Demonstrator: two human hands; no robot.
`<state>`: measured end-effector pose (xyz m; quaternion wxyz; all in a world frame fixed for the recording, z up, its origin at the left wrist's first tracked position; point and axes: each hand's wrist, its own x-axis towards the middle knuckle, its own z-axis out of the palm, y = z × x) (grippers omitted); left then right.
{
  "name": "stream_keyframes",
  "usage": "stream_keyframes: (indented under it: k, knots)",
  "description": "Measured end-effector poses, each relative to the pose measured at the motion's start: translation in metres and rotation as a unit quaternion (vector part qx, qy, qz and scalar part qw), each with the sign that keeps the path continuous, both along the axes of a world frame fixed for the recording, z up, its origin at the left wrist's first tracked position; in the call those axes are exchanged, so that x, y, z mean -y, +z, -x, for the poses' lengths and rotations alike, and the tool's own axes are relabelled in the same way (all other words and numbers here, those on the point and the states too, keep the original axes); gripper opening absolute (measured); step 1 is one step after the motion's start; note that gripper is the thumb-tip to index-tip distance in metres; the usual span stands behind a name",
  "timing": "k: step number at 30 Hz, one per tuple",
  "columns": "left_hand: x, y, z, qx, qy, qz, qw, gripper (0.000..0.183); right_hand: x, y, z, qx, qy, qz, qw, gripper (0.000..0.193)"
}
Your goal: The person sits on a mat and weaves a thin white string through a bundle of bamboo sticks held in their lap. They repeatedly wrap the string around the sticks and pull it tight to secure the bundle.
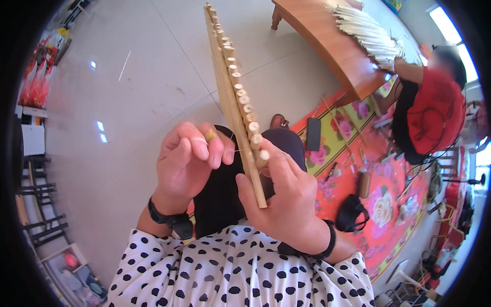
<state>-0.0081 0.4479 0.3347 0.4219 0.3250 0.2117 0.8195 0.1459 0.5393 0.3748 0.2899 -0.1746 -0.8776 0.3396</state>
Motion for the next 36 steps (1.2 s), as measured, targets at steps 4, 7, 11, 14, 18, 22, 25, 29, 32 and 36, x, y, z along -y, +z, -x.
stream_keyframes:
  k: [4, 7, 11, 14, 18, 22, 25, 29, 32, 36]
  knots:
    - [0.011, 0.004, 0.004, -0.017, -0.001, -0.029, 0.999, 0.023, -0.003, 0.015, -0.004, 0.053, 0.002, 0.025, 0.998, 0.044]
    - [0.019, 0.013, 0.009, -0.010, -0.010, 0.025, 1.000, 0.019, -0.004, 0.029, 0.001, 0.097, -0.004, 0.075, 0.993, 0.043]
    - [0.022, 0.042, 0.008, -0.330, 0.127, 0.235, 0.906, 0.013, -0.014, 0.052, 0.010, 0.206, 0.015, 0.115, 0.972, 0.035]
    - [0.020, 0.049, 0.001, -0.528, 0.184, 0.241, 0.794, 0.018, -0.016, 0.059, 0.021, 0.235, -0.001, 0.054, 0.971, 0.026]
    - [0.014, 0.051, -0.009, -0.589, 0.230, 0.306, 0.712, 0.014, -0.015, 0.055, 0.026, 0.240, -0.030, -0.011, 0.970, 0.023]
    - [0.014, 0.061, -0.002, -0.646, 0.125, 0.311, 0.686, 0.007, -0.013, 0.053, 0.028, 0.233, -0.037, -0.020, 0.972, 0.022]
    - [0.004, 0.043, 0.012, -0.628, 0.140, 0.254, 0.722, 0.014, -0.011, 0.056, 0.030, 0.256, -0.038, 0.003, 0.966, 0.022]
    - [-0.001, 0.038, 0.032, -0.352, -0.107, 0.268, 0.890, 0.021, -0.007, 0.057, 0.028, 0.259, -0.050, 0.070, 0.962, 0.021]
    - [-0.001, 0.022, 0.022, -0.266, -0.082, 0.233, 0.932, 0.023, -0.006, 0.058, 0.027, 0.243, -0.046, 0.110, 0.963, 0.017]
    - [-0.002, 0.013, 0.015, -0.199, -0.063, 0.194, 0.959, 0.026, -0.004, 0.058, 0.025, 0.227, -0.048, 0.145, 0.962, 0.013]
